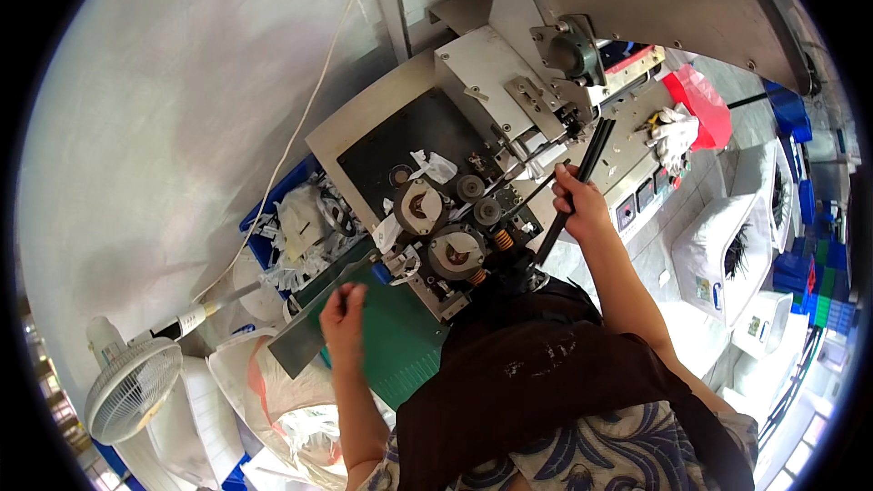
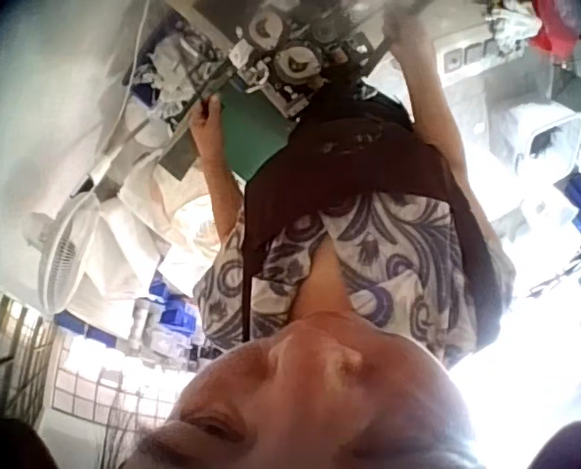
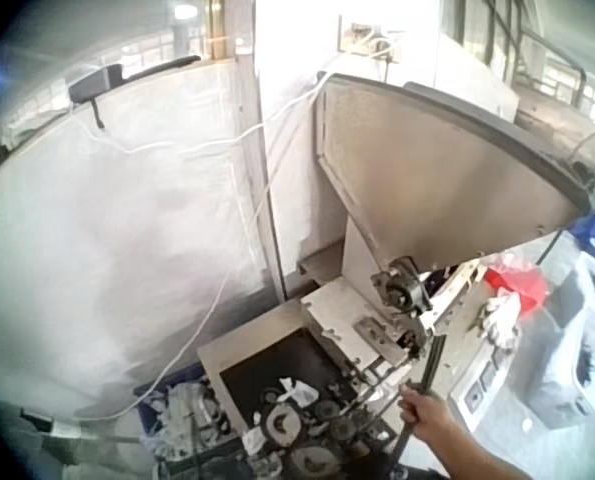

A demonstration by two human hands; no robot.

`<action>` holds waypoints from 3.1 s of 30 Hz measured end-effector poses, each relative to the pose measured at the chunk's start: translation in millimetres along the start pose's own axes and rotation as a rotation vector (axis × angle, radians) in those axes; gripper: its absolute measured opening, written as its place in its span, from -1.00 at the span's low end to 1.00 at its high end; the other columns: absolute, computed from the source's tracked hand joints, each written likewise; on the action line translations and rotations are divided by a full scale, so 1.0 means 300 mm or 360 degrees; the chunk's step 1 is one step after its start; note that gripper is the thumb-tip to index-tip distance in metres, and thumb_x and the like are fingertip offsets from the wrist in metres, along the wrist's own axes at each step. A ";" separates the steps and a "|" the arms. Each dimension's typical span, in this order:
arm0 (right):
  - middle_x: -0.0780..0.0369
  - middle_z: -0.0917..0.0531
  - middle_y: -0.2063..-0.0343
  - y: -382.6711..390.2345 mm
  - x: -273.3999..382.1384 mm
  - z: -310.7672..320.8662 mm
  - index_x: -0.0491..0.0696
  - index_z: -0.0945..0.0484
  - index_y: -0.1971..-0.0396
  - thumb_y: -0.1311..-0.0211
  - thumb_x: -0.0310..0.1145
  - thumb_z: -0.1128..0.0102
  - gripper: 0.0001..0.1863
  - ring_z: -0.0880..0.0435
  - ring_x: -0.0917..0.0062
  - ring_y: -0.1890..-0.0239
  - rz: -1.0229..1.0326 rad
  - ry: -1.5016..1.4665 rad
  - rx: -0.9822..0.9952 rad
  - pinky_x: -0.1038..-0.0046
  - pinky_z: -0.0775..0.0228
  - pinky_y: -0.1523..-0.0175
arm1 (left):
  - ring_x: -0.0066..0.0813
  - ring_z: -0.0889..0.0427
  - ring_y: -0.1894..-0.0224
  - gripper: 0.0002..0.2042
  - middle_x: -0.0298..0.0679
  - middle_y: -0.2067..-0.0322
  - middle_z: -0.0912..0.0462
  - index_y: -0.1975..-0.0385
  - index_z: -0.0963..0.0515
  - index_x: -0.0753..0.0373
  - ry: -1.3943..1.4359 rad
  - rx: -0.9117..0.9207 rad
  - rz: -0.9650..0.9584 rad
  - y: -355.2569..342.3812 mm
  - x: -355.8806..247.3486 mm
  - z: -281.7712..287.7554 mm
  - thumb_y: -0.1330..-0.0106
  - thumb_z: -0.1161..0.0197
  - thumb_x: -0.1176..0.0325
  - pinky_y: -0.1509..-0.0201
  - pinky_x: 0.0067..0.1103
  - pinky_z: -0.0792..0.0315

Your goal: The person gathers bundles of black straws from a large white bin, carries them to a packaging machine, and places them onto the intake belt. They also collect individually wrapped straws from the machine output and place them into a separate white plastic bin, occasionally rearranging straws inside a large storage bag.

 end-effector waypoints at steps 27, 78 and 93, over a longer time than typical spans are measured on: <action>0.27 -0.41 0.69 -0.282 -0.149 0.041 -0.19 -0.36 0.56 0.14 -0.47 -0.24 -0.79 -0.29 0.65 0.75 0.0122 0.0179 -0.0726 0.67 0.01 0.75 | -0.67 -0.39 0.48 -0.87 -0.34 0.52 -0.47 0.35 -0.43 0.32 0.0862 0.0467 0.0424 0.091 -0.013 -0.300 -0.17 -0.03 0.42 0.42 -0.80 -0.22; 0.20 -0.39 0.71 -0.236 0.200 0.194 -0.18 -0.23 0.57 -0.17 -0.38 0.19 -0.80 -0.31 0.55 0.74 0.0567 -0.0248 -0.0745 0.50 -0.20 0.66 | -0.82 -0.10 0.74 -0.92 -0.30 0.48 -0.47 0.39 -0.36 0.22 0.1036 0.0246 0.0195 0.103 -0.012 -0.208 -0.21 0.03 0.38 0.71 -0.86 0.02; 0.36 -0.29 0.79 -0.164 -0.234 -0.079 -0.11 -0.36 0.69 0.09 -0.52 -0.14 -0.86 -0.18 0.70 0.80 -0.0237 0.0046 -0.0421 0.65 0.06 0.76 | -0.80 -0.13 0.73 -0.90 -0.31 0.48 -0.46 0.31 -0.34 0.21 0.0933 0.0367 0.0261 0.074 -0.056 -0.236 -0.21 0.04 0.39 0.69 -0.87 0.00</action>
Point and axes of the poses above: each hand's wrist, its own y-axis away from the middle knuckle, its own z-axis out of the back of the hand, x = y × z, the point moved 3 cm from there along -y, towards the middle knuckle
